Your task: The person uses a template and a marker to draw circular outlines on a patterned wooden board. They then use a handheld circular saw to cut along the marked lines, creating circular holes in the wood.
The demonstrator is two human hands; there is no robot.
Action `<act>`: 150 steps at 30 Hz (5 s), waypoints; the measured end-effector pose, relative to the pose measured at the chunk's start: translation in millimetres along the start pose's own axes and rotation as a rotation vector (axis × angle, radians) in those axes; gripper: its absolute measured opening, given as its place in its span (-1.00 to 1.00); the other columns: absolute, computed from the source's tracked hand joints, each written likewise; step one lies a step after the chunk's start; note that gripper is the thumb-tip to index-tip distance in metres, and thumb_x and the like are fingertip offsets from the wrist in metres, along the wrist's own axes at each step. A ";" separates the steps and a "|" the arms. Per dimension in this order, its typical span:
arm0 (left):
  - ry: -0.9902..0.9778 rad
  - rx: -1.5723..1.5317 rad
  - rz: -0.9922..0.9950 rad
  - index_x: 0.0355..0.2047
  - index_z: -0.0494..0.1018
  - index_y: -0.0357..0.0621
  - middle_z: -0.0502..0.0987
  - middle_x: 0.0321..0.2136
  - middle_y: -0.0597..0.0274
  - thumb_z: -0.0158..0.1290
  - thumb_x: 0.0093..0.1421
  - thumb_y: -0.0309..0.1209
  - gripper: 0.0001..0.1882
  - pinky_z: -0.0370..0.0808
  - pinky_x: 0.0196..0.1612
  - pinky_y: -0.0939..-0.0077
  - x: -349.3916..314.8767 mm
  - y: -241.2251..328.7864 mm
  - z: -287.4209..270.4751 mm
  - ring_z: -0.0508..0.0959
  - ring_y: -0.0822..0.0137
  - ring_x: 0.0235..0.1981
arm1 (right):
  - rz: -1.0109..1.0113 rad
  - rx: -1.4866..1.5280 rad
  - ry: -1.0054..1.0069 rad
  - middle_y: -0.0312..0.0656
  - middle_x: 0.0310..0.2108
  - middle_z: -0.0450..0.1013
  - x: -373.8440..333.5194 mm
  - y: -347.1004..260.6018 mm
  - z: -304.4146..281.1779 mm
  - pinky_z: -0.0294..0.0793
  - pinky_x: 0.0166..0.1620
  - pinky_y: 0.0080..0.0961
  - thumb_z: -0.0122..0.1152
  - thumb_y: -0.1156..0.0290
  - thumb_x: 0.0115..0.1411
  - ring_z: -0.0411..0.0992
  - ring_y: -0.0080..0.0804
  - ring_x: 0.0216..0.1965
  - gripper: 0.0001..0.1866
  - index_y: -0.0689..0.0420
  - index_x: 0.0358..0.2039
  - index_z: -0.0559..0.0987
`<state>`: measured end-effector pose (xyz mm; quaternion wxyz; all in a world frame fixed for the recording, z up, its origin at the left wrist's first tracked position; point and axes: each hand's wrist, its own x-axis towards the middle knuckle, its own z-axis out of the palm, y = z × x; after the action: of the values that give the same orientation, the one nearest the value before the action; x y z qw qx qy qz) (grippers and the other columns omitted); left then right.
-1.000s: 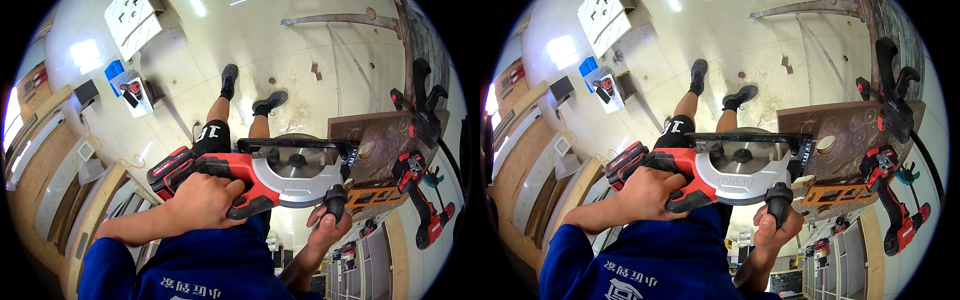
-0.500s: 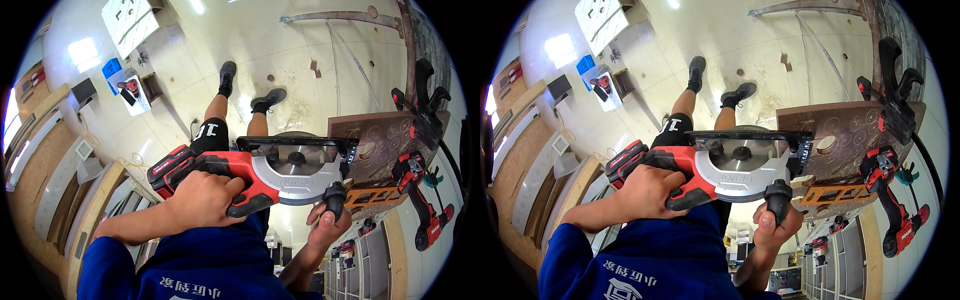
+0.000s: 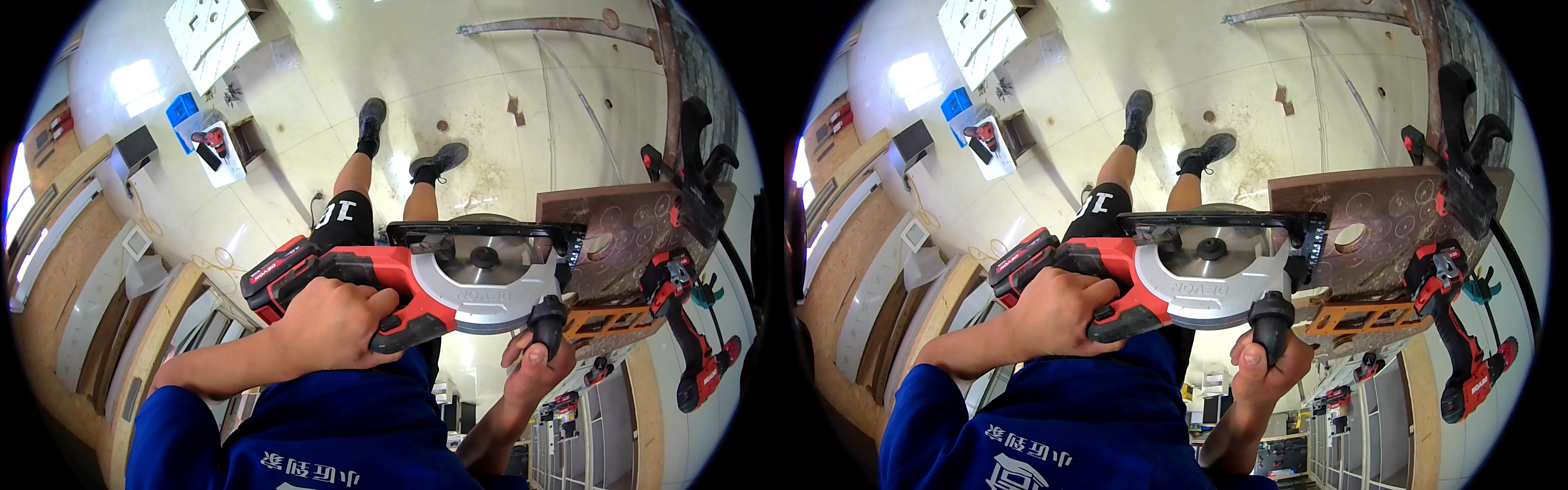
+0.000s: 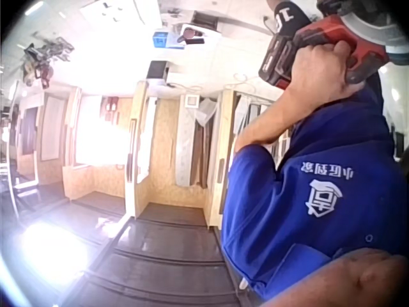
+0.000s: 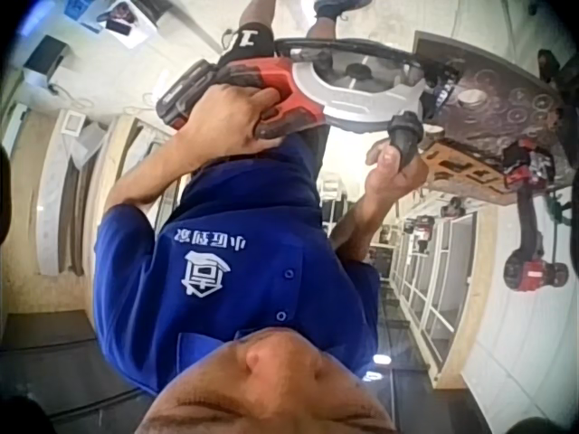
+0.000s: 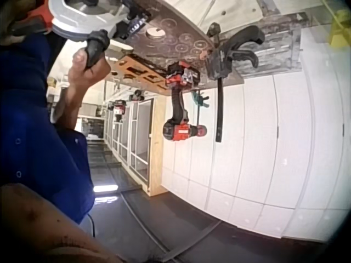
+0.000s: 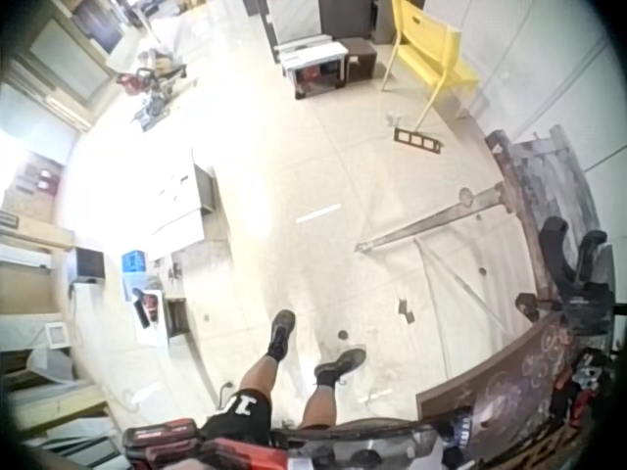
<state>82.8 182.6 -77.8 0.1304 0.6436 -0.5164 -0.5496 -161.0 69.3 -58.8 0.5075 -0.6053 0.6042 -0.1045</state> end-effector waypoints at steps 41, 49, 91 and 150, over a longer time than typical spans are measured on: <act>-0.021 0.013 0.006 -0.45 0.49 -0.15 0.52 -0.63 0.19 0.26 0.04 -0.07 -0.62 0.54 -0.43 0.27 0.3 -0.1 3.3 0.60 0.11 -0.55 | 0.062 -0.064 0.031 -0.34 -0.88 0.27 1.0 -5.0 -0.6 0.23 -0.60 -0.56 0.02 -0.46 0.20 0.29 -0.54 -0.79 -0.15 0.12 -0.82 0.37; -0.043 0.015 0.000 -0.43 0.49 -0.15 0.52 -0.62 0.19 0.25 0.05 -0.06 -0.61 0.54 -0.42 0.26 0.9 -1.0 3.1 0.60 0.10 -0.54 | 0.058 -0.076 0.027 -0.34 -0.88 0.27 0.7 -0.8 -2.0 0.23 -0.60 -0.55 0.00 -0.46 0.21 0.29 -0.53 -0.79 -0.14 0.13 -0.81 0.35; -0.080 0.026 0.027 -0.34 0.49 -0.15 0.52 -0.60 0.18 0.29 0.02 -0.02 -0.55 0.55 -0.40 0.27 3.5 0.3 3.9 0.61 0.11 -0.51 | 0.050 -0.017 0.048 -0.30 -0.87 0.26 -2.5 8.3 -9.5 0.23 -0.64 -0.57 0.06 -0.43 0.18 0.27 -0.50 -0.80 -0.19 0.17 -0.71 0.38; -0.031 0.013 0.039 -0.40 0.50 -0.14 0.54 -0.61 0.24 0.28 0.03 -0.03 -0.58 0.54 -0.44 0.30 15.5 9.2 12.9 0.61 0.16 -0.53 | 0.041 0.028 0.035 -0.30 -0.84 0.25 7.1 6.4 -23.2 0.22 -0.64 -0.57 0.13 -0.34 0.18 0.25 -0.49 -0.80 -0.27 0.15 -0.66 0.38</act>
<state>65.0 171.2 -84.6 0.1288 0.6258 -0.5344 -0.5534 -180.5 53.6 -56.3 0.5071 -0.5838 0.6239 -0.1130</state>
